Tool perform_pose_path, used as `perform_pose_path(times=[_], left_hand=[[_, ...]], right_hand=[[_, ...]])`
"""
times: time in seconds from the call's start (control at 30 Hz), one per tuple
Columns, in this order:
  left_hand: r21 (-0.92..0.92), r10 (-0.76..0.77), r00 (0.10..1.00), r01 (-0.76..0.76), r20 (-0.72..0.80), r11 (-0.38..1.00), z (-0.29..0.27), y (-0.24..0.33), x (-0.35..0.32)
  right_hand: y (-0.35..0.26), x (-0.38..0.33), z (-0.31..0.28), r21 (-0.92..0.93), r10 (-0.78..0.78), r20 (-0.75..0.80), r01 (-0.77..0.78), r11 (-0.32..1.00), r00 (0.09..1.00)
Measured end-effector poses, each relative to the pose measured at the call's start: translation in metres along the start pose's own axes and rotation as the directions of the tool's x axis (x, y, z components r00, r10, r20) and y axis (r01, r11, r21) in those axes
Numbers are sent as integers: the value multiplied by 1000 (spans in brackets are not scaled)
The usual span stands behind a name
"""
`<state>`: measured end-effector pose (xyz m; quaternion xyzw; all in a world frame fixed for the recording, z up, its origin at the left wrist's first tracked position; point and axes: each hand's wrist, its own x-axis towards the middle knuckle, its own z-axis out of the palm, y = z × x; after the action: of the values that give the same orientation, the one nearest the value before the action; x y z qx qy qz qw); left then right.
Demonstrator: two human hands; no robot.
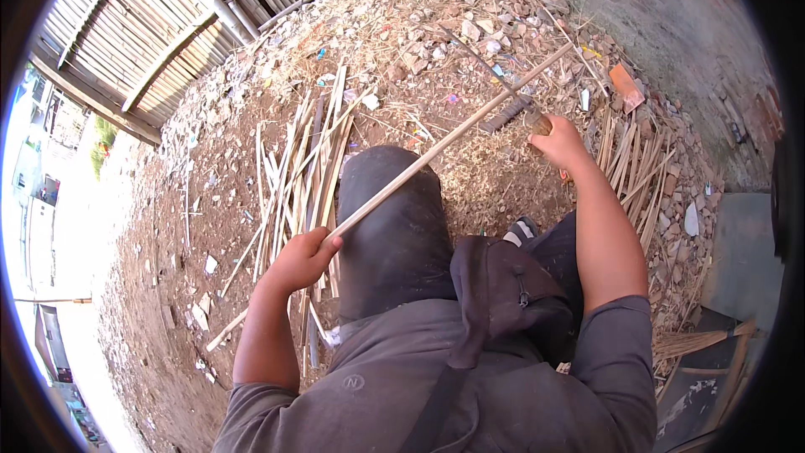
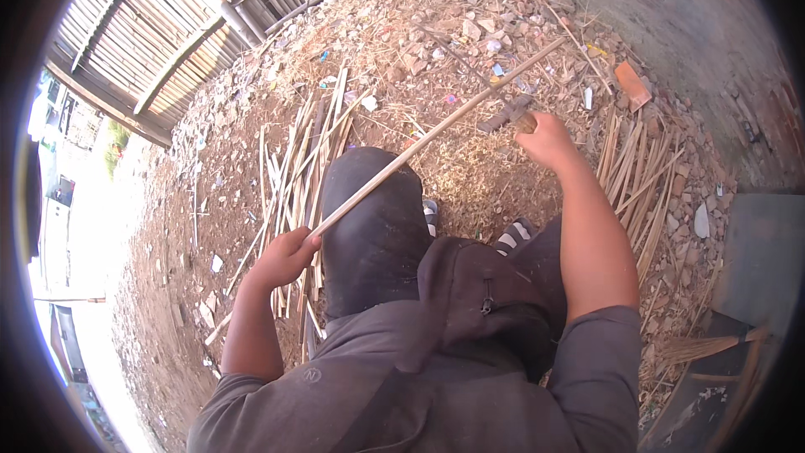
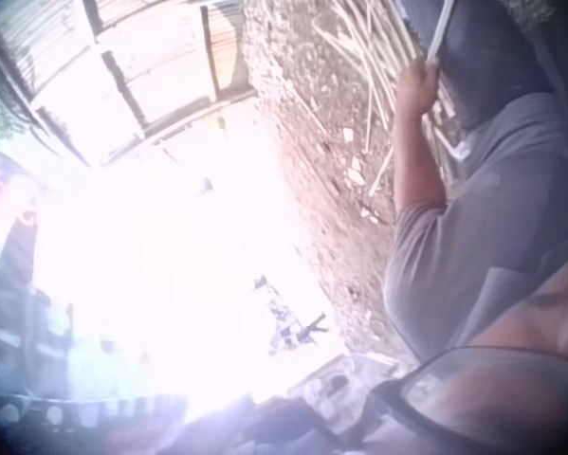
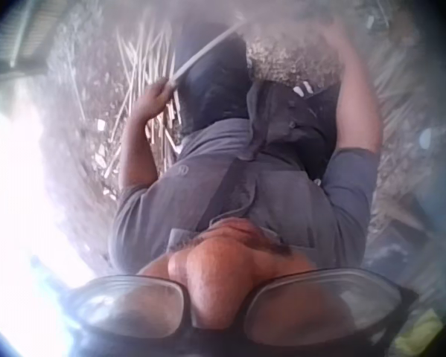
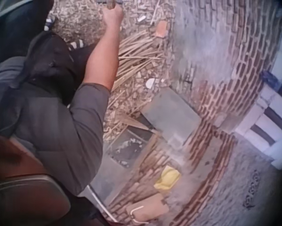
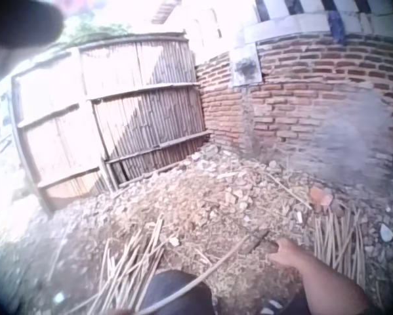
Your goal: The person takes bamboo strips from a pile and scrapes them along their length with a knife.
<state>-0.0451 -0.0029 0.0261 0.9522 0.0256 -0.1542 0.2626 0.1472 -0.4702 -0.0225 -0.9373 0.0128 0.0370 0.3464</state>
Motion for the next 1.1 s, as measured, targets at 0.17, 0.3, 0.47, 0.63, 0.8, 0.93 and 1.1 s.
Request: perform_pose_path(times=[0.17, 0.3, 0.47, 0.63, 0.8, 0.93, 1.1], left_hand=[[-69, 69, 995, -63, 79, 996, 11, -2, -1], [-43, 86, 993, -90, -81, 995, 20, 8, -8], [161, 160, 956, -122, -246, 979, 36, 2, -5], [171, 153, 966, -118, -206, 978, 29, 5, -5], [252, 157, 968, -105, -195, 962, 11, 5, 1], [251, 185, 966, -137, -180, 958, 7, 4, 1], [257, 197, 961, -144, -194, 956, 12, 3, 2]], right_hand=[[-31, -13, 0, -103, -155, -10, 153, 983, 988], [-42, -20, 8, -194, -285, 78, 295, 936, 955], [-34, -16, 9, -56, -294, 63, 298, 953, 954], [-47, -19, 27, -215, -305, 75, 314, 925, 949], [-20, -8, 44, -178, -340, 71, 347, 921, 938], [-26, -11, 24, -111, -113, 19, 114, 987, 993], [-37, -26, 39, -168, -339, 110, 353, 920, 934]])
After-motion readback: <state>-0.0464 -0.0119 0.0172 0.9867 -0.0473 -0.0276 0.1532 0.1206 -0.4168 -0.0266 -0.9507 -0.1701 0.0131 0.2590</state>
